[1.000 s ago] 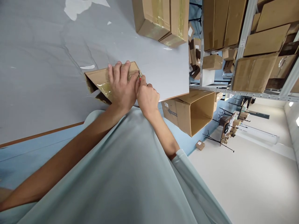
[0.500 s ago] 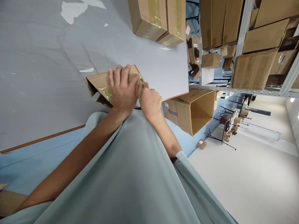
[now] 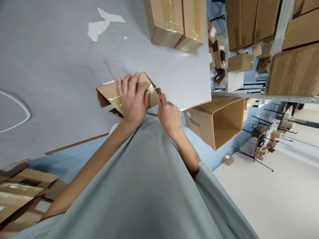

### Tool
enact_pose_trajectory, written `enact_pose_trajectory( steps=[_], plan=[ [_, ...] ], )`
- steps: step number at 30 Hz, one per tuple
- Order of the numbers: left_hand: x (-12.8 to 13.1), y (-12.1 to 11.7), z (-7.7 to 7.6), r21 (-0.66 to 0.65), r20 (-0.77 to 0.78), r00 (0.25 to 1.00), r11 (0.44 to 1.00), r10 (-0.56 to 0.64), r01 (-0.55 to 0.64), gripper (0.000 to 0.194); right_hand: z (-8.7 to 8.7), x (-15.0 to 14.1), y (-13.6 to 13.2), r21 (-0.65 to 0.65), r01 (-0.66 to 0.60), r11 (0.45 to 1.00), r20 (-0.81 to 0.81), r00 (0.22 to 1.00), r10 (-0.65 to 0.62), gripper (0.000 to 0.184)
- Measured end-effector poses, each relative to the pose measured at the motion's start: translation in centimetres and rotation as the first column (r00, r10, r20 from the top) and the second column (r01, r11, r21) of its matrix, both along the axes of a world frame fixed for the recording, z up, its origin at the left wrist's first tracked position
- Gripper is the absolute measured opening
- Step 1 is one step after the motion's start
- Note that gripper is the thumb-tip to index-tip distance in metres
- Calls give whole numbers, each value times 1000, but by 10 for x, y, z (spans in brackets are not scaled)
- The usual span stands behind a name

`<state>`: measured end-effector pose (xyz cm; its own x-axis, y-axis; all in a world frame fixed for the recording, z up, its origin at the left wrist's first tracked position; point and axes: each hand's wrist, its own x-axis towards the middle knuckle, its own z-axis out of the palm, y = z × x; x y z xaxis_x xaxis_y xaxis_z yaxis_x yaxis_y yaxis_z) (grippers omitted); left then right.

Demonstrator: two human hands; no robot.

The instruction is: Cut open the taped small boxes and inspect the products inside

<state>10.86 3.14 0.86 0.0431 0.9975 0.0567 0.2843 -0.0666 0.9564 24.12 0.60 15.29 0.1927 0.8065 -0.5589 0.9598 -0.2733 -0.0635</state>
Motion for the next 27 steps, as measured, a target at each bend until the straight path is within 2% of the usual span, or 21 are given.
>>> enact_pose_trajectory(
  steps=[2,5,7,9,11,13,16,19,22,24,27],
  plan=[
    [1,-1,-4,33,-81,997,999,3,-1,46,-14,17,3,69,-4,998,-23,1000,5,58],
    [-2,-2,-1,88,-162,986,996,31,-17,49,-56,49,20,139,10,990,-29,1000,-6,60],
    [-9,-5,10,101,-216,975,995,47,-26,49,-91,69,35,116,21,993,-19,1000,-19,61],
    [-21,-15,25,87,-286,954,994,86,-64,49,-124,84,47,33,49,998,9,999,-49,60],
    [-36,-31,39,69,-369,915,986,166,-151,49,-153,96,54,-38,86,996,22,996,-85,63],
    [-52,-52,48,59,-431,860,960,272,-274,51,-178,108,54,-41,109,993,6,994,-109,67],
    [-69,-80,46,-4,-449,804,899,390,-439,66,-205,123,49,17,130,991,-57,990,-129,72],
    [-72,-96,33,-161,-387,800,821,458,-548,81,-215,130,47,99,133,986,-146,982,-118,70],
    [-64,-97,22,-287,-277,810,760,517,-583,81,-211,125,51,172,104,980,-333,942,-42,62],
    [-60,-93,19,-315,-214,817,754,535,-576,78,-202,113,54,199,121,972,-508,862,-3,59],
    [-65,-87,16,-314,-178,812,750,556,-583,78,-180,88,56,203,177,963,-716,698,23,66]
  ],
)
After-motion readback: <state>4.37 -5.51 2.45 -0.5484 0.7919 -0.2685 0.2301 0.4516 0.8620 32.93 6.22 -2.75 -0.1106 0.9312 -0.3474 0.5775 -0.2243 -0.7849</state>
